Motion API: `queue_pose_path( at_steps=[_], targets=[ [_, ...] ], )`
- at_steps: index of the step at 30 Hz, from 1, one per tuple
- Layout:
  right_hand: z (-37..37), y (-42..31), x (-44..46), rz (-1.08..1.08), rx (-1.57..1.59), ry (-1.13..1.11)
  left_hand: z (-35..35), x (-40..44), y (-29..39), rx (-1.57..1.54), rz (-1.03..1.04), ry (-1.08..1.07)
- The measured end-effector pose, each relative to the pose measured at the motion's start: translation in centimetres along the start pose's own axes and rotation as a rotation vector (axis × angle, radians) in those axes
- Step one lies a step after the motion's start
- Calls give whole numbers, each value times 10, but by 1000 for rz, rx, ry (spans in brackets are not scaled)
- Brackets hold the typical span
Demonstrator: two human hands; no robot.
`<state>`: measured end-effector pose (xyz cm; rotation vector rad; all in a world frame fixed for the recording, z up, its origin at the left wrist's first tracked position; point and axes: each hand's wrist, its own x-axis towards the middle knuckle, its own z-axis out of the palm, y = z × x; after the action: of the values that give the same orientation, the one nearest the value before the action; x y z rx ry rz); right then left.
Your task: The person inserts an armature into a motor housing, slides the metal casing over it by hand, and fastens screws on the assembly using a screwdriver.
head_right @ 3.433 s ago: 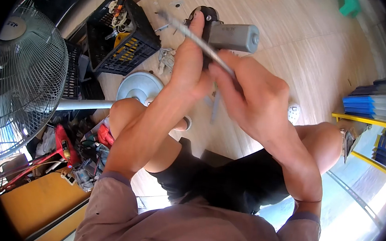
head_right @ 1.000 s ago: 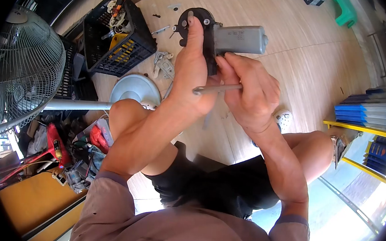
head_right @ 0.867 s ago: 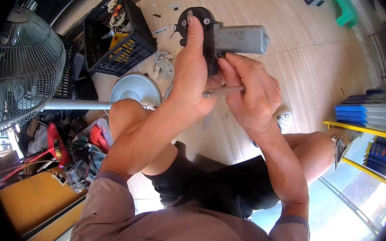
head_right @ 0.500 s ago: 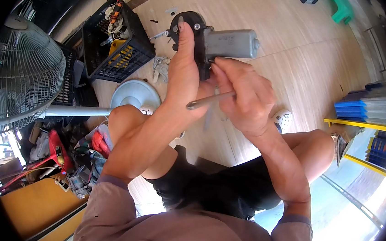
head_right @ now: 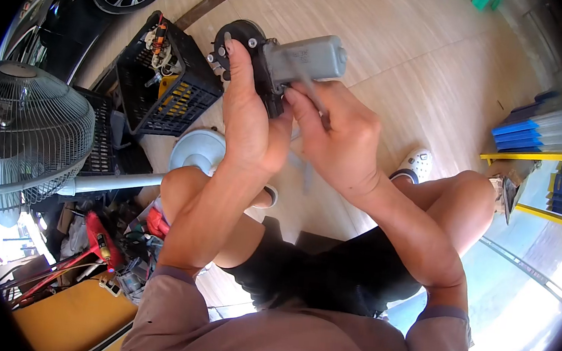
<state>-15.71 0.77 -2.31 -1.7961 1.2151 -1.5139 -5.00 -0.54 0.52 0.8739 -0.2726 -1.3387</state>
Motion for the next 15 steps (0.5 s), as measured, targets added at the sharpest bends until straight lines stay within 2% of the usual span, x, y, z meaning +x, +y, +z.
queue_pose_path(
  at_steps=[3, 6, 9, 12, 15],
  targets=[
    [0, 1, -4, 60, 65, -11, 2, -1, 0, 48, 67, -59],
    [2, 0, -6, 36, 37, 37, 2, 0, -1, 53, 66, -45],
    [-7, -11, 0, 71, -81, -42, -1, 2, -1, 66, 69, -38],
    [-10, -16, 1, 21, -129, -46, -5, 4, -3, 59, 51, -36],
    [-7, -15, 1, -149, -181, -8, -9, 7, -6, 37, 19, -53]
  ],
)
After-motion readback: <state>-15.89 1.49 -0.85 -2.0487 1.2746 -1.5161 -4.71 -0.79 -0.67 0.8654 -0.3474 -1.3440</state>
